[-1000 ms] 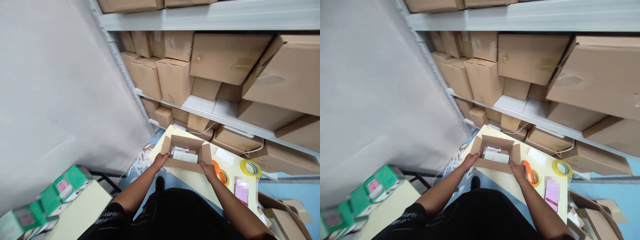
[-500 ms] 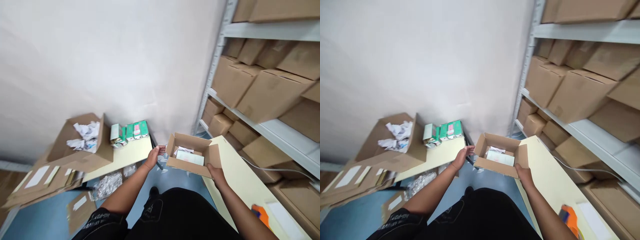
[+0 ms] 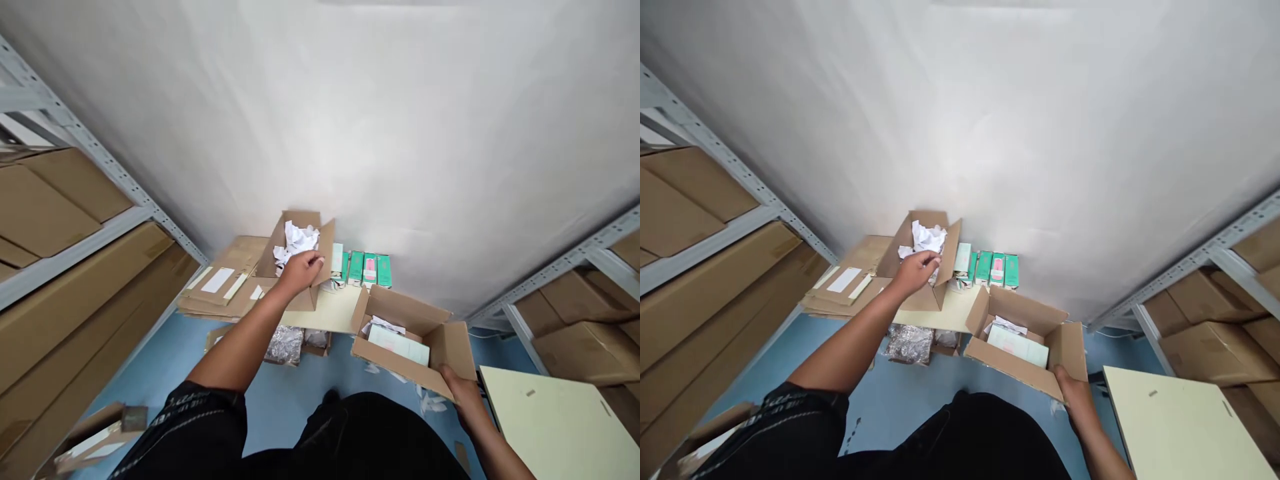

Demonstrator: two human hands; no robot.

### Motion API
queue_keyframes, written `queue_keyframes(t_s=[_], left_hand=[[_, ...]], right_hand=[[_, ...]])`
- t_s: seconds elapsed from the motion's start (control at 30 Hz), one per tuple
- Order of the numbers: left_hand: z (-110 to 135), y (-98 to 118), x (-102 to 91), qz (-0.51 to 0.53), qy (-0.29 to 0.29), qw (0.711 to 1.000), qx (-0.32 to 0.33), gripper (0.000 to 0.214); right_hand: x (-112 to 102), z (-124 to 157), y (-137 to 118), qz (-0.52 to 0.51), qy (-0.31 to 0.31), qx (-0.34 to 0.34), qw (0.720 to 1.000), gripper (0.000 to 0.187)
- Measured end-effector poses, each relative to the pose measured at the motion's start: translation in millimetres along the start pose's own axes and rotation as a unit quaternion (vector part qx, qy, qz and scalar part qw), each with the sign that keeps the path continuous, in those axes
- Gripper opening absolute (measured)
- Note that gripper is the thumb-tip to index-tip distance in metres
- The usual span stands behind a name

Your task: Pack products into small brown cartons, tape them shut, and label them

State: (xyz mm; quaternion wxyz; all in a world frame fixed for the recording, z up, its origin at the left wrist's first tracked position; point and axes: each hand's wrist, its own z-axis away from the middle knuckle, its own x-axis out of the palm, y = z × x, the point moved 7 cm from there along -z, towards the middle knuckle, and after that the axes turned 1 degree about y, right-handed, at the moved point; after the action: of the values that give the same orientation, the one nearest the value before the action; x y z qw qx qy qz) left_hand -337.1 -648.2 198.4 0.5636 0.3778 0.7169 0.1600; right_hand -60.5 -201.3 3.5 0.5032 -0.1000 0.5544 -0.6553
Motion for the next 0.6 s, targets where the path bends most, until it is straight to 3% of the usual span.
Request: queue_keyframes(t_s=[0.07, 0.1, 0.17, 0.23, 0.4, 0.6], left_hand=[[-41, -38, -19.4, -0.055, -0.019, 0.998, -0.024, 0.035], [-60, -60, -20.3, -0.096, -0.059, 0.992, -0.048, 0.038], [-88, -109, -9.4, -0.194, -0.188, 0.957, -0.11, 0.058], [-105, -151, 0.7, -0.224, -0.242, 0.932, -0.15, 0.074], [-104, -230, 31.9, -0.253, -0.296, 0.899, -0.201, 0.084], [-103, -273, 52.3, -0.239, -0.309, 0.901, -0.19, 0.069]], right_hand=[[24, 1, -8, 0.01, -0.011, 0.0, 1.0, 0.062], [36, 2, -12, 0.011, -0.02, -0.002, 1.0, 0.063], [56, 4, -18, 0.018, -0.027, -0.003, 0.999, 0.062], [71, 8, -23, 0.036, -0.013, -0.004, 0.999, 0.058], [94, 17, -31, 0.043, 0.03, -0.003, 0.999, 0.05], [103, 21, -38, 0.035, 0.056, 0.017, 0.998, 0.058]])
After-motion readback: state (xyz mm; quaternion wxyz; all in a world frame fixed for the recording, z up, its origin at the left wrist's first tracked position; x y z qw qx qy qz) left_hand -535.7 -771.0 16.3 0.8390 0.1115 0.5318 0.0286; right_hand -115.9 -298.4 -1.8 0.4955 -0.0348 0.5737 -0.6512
